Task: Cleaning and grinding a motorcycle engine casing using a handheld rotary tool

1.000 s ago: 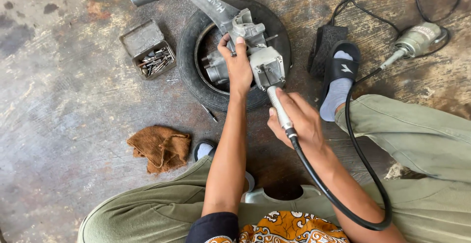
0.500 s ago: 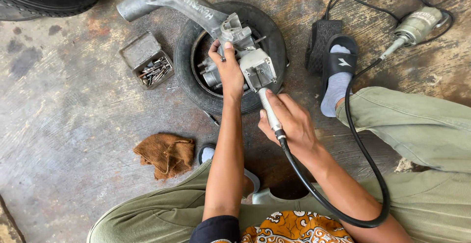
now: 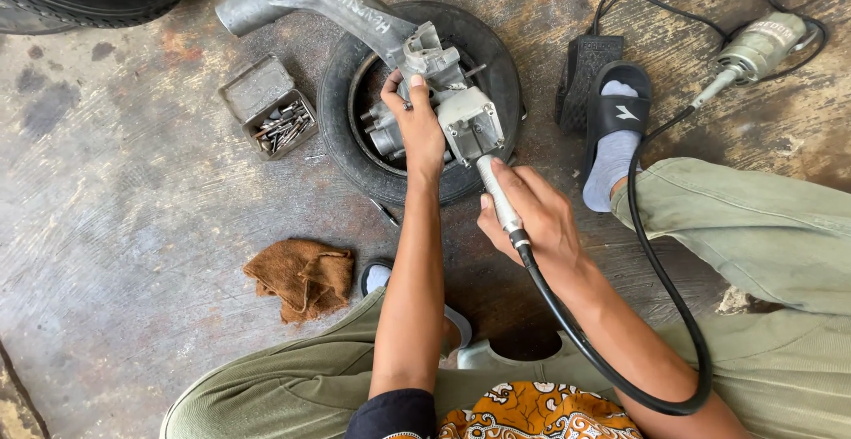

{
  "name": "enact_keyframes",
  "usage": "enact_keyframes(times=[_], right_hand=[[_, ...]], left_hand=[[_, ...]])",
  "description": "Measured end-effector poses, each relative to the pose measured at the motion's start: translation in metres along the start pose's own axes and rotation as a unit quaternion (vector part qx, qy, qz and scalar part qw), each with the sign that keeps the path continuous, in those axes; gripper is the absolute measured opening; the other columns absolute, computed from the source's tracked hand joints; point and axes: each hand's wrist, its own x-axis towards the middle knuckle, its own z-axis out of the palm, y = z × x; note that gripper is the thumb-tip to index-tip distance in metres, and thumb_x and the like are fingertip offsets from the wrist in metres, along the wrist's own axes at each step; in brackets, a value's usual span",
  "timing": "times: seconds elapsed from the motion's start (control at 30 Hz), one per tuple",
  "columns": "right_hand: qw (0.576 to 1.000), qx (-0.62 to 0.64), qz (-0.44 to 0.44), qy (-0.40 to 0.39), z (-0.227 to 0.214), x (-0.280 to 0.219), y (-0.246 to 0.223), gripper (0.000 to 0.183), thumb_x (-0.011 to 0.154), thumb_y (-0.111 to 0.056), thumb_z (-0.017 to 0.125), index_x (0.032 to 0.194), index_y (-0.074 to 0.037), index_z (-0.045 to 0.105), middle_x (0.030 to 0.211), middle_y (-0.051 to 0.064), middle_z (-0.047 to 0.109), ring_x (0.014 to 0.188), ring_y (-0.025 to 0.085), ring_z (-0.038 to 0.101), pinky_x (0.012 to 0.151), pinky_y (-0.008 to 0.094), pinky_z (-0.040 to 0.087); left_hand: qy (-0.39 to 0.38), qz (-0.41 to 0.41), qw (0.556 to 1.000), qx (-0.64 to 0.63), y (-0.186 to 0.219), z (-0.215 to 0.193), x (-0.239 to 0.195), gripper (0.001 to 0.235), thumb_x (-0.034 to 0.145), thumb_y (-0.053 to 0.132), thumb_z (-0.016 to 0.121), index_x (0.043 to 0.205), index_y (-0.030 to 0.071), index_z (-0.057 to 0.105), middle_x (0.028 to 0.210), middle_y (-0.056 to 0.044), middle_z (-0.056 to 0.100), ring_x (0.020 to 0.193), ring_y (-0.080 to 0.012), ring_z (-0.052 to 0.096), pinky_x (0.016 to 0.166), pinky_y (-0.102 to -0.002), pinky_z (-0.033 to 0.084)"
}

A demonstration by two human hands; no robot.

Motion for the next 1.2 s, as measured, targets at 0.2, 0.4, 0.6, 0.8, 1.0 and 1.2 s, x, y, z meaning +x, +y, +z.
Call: enact_keyframes(times=[0.2, 0.4, 0.6, 0.8, 1.0, 1.2], right_hand=[[0.999, 0.01, -0.007, 0.036, 0.002, 0.001, 0.004, 0.037, 0.089, -0.006, 0.072, 0.121, 0.011, 0.069, 0.092, 0.021, 0.067, 0.067, 0.031, 0.067, 0.047, 0.035, 0.047], [0.999, 0.007, -0.006, 0.043, -0.004, 0.005, -0.001, 0.036, 0.087, -0.004, 0.073, 0.12, 0.011, 0.071, 0.09, 0.021, 0.068, 0.066, 0.031, 0.067, 0.047, 0.034, 0.047], [0.999, 0.025, -0.016, 0.038, -0.008, 0.009, -0.007, 0.036, 0.087, 0.0, 0.07, 0.12, 0.015, 0.069, 0.09, 0.026, 0.067, 0.067, 0.033, 0.067, 0.047, 0.036, 0.047], [0.999, 0.02, -0.015, 0.032, -0.005, 0.005, -0.003, 0.037, 0.086, 0.0, 0.071, 0.12, 0.014, 0.069, 0.09, 0.026, 0.068, 0.067, 0.034, 0.067, 0.047, 0.036, 0.046], [0.999, 0.02, -0.016, 0.026, -0.008, 0.006, -0.009, 0.036, 0.086, 0.002, 0.068, 0.119, 0.016, 0.068, 0.09, 0.027, 0.067, 0.067, 0.034, 0.066, 0.046, 0.036, 0.046], [0.999, 0.028, -0.014, 0.03, -0.006, 0.004, -0.005, 0.037, 0.085, 0.002, 0.07, 0.12, 0.016, 0.068, 0.091, 0.027, 0.067, 0.067, 0.033, 0.067, 0.046, 0.036, 0.046]], left_hand=[[0.001, -0.004, 1.0, -0.001, 0.007, 0.001, -0.003, 0.055, 0.1, 0.052, 0.052, 0.144, 0.021, 0.04, 0.123, -0.027, 0.062, 0.12, -0.0385, 0.061, 0.109, -0.051, 0.045], [0.004, -0.01, 1.0, 0.004, 0.007, 0.001, -0.005, 0.053, 0.101, 0.051, 0.052, 0.144, 0.022, 0.04, 0.125, -0.027, 0.062, 0.121, -0.0395, 0.061, 0.109, -0.052, 0.045], [0.001, -0.011, 1.0, -0.001, 0.007, 0.001, -0.002, 0.053, 0.101, 0.05, 0.053, 0.143, 0.021, 0.041, 0.125, -0.028, 0.062, 0.12, -0.0399, 0.061, 0.11, -0.051, 0.045], [0.001, -0.021, 1.0, -0.005, 0.014, 0.0, -0.008, 0.055, 0.099, 0.05, 0.053, 0.144, 0.021, 0.04, 0.126, -0.029, 0.061, 0.12, -0.0408, 0.061, 0.11, -0.052, 0.044], [-0.003, -0.024, 1.0, 0.002, 0.016, 0.0, -0.008, 0.055, 0.099, 0.051, 0.053, 0.144, 0.022, 0.04, 0.131, -0.031, 0.06, 0.124, -0.043, 0.059, 0.112, -0.052, 0.042], [-0.003, -0.024, 1.0, 0.002, 0.02, 0.001, -0.009, 0.055, 0.099, 0.05, 0.053, 0.144, 0.021, 0.04, 0.132, -0.031, 0.059, 0.126, -0.0438, 0.058, 0.113, -0.052, 0.041]])
